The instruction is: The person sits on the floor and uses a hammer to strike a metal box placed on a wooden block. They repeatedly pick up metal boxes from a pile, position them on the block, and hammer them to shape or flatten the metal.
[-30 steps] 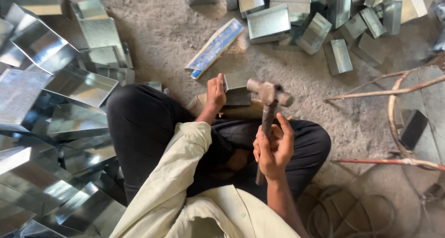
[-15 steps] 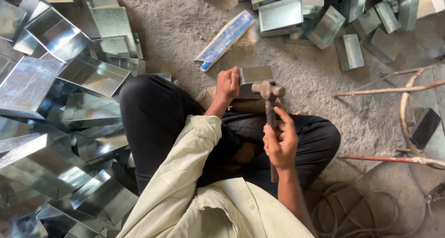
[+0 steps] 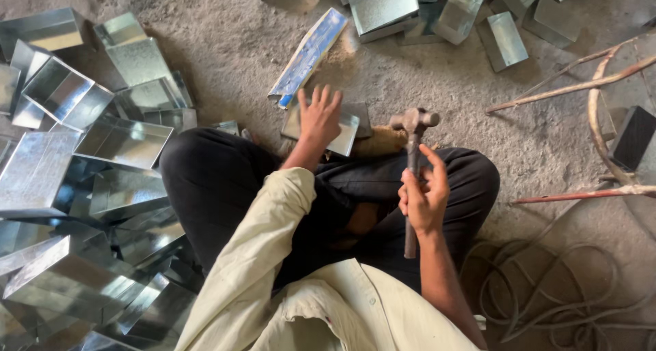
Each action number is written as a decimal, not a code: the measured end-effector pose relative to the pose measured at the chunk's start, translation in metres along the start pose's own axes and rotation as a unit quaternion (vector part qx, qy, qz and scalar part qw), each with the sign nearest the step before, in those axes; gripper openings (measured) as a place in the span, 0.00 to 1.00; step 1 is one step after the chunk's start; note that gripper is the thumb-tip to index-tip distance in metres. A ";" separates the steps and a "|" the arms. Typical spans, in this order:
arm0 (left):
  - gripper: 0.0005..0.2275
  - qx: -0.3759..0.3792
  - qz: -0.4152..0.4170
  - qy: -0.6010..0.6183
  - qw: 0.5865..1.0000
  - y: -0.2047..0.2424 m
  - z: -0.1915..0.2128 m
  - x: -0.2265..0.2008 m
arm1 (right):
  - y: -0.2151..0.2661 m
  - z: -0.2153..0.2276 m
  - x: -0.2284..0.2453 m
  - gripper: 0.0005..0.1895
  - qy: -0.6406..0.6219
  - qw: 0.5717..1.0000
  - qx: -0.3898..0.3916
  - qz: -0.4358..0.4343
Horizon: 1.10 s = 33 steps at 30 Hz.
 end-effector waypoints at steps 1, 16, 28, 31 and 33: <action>0.23 0.093 0.015 -0.004 0.996 -0.002 -0.012 0.007 | 0.001 -0.003 0.001 0.28 0.006 1.000 0.009 0.008; 0.25 0.255 0.055 0.091 0.961 0.006 -0.014 0.026 | -0.097 -0.039 -0.066 0.25 0.316 0.910 0.103 0.247; 0.16 0.105 -0.011 0.013 0.994 -0.002 0.033 -0.027 | -0.051 -0.002 0.030 0.25 0.078 0.975 -0.009 0.207; 0.15 0.108 -0.002 -0.009 0.994 -0.006 0.039 -0.029 | -0.052 -0.002 0.025 0.18 0.061 0.947 -0.026 0.315; 0.14 0.084 -0.007 -0.013 0.996 -0.004 0.038 -0.029 | -0.059 -0.006 0.004 0.16 0.145 0.925 -0.022 0.351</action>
Point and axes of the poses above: each hand's wrist, its own y-axis away from the middle knuckle, its own z-axis out of the back of the hand, x = y × z, the point moved 3 cm from there along -y, towards the middle knuckle, and after that the axes turned 8 degrees about x, right-handed, at the moved point
